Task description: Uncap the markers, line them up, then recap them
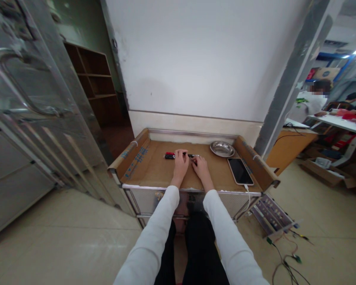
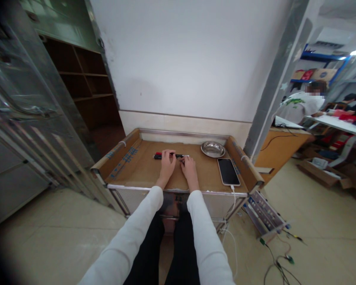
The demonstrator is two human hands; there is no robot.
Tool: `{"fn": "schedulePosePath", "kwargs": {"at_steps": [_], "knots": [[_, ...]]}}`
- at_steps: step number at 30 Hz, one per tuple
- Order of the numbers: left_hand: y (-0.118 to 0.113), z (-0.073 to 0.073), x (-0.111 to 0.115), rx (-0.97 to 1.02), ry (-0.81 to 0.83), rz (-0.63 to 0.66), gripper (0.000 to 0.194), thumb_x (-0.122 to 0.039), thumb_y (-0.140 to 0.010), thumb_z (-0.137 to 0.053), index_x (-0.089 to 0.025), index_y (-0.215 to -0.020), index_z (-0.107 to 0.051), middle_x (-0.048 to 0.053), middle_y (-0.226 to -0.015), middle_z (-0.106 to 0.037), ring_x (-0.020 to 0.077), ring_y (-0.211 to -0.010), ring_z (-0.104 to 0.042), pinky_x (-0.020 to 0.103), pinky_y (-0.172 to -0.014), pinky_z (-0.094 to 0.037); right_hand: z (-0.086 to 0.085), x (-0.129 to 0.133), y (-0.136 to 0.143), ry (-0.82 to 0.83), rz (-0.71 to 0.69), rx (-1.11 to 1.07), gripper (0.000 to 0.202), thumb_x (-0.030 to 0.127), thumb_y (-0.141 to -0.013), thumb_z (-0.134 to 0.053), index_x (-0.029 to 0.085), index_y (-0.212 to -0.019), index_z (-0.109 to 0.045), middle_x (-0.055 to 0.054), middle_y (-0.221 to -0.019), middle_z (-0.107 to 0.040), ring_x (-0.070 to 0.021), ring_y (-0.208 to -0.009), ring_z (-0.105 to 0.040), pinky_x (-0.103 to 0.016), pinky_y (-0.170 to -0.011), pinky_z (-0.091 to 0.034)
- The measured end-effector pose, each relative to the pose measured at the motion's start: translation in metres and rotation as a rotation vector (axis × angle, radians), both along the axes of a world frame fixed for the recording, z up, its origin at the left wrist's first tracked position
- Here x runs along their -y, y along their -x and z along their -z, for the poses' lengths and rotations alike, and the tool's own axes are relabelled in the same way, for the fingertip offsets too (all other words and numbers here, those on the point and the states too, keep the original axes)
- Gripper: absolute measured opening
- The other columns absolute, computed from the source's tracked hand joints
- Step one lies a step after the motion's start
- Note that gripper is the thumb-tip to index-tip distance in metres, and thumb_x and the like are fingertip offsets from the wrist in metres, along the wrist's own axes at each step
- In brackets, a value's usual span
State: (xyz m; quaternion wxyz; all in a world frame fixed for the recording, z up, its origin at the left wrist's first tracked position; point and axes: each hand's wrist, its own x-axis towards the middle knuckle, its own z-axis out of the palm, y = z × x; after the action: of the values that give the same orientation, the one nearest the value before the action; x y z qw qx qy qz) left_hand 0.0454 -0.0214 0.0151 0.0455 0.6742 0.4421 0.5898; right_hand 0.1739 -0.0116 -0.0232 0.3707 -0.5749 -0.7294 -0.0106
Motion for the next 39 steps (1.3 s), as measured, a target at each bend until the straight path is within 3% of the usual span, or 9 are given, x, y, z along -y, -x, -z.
{"fn": "schedulePosePath", "kwargs": {"at_steps": [10,16,21,28,31,39], "knots": [[0.004,0.008,-0.008,0.081,0.051,-0.121,0.012,-0.01,-0.088,-0.045,-0.019,-0.093,-0.05,0.008,-0.098,-0.053,0.0207,-0.097,-0.054,0.039,-0.091,-0.047,-0.001,0.003,0.0,-0.028,0.014,-0.07,0.015,0.016,-0.09,-0.047,0.018,-0.091,-0.062,-0.008,-0.097,-0.065,-0.021,-0.093,-0.055,-0.032,-0.084,-0.041],[-0.004,0.018,-0.012,-0.16,0.147,0.112,0.011,-0.009,-0.086,-0.05,-0.019,-0.087,-0.051,0.006,-0.095,-0.053,0.0181,-0.092,-0.055,0.037,-0.092,-0.047,-0.006,0.005,-0.002,-0.083,0.148,-0.101,0.021,0.021,-0.094,-0.041,0.017,-0.094,-0.062,-0.011,-0.099,-0.063,-0.0226,-0.092,-0.05,-0.034,-0.085,-0.039],[-0.005,0.021,-0.01,-0.337,0.261,0.241,0.011,-0.008,-0.084,-0.052,-0.018,-0.089,-0.054,0.005,-0.099,-0.054,0.0163,-0.093,-0.057,0.033,-0.091,-0.048,-0.008,0.006,-0.003,-0.101,0.129,-0.125,0.026,0.022,-0.095,-0.037,0.017,-0.095,-0.063,-0.01,-0.098,-0.062,-0.022,-0.092,-0.049,-0.034,-0.085,-0.039],[0.001,0.018,-0.006,-0.473,0.255,-0.052,0.016,-0.01,-0.086,-0.049,-0.017,-0.096,-0.059,0.008,-0.099,-0.06,0.0214,-0.098,-0.057,0.039,-0.092,-0.045,-0.008,0.006,0.001,-0.037,0.005,-0.14,0.018,0.019,-0.09,-0.049,0.015,-0.1,-0.063,-0.011,-0.102,-0.061,-0.0214,-0.099,-0.051,-0.033,-0.09,-0.043],[0.002,0.018,-0.008,-0.459,0.252,-0.16,0.017,-0.011,-0.087,-0.048,-0.017,-0.095,-0.062,0.012,-0.102,-0.059,0.0239,-0.1,-0.056,0.041,-0.093,-0.044,-0.008,0.007,0.002,-0.027,-0.089,-0.107,0.027,0.014,-0.086,-0.052,0.019,-0.111,-0.061,-0.009,-0.109,-0.061,-0.0205,-0.104,-0.052,-0.035,-0.094,-0.044],[-0.001,0.02,-0.012,-0.447,0.278,-0.178,0.019,-0.01,-0.087,-0.045,-0.014,-0.097,-0.061,0.013,-0.102,-0.058,0.0237,-0.101,-0.055,0.041,-0.094,-0.042,-0.006,0.006,0.004,-0.027,-0.124,-0.185,0.026,0.011,-0.085,-0.047,0.018,-0.107,-0.06,-0.01,-0.108,-0.059,-0.0206,-0.103,-0.054,-0.036,-0.095,-0.044]]}}
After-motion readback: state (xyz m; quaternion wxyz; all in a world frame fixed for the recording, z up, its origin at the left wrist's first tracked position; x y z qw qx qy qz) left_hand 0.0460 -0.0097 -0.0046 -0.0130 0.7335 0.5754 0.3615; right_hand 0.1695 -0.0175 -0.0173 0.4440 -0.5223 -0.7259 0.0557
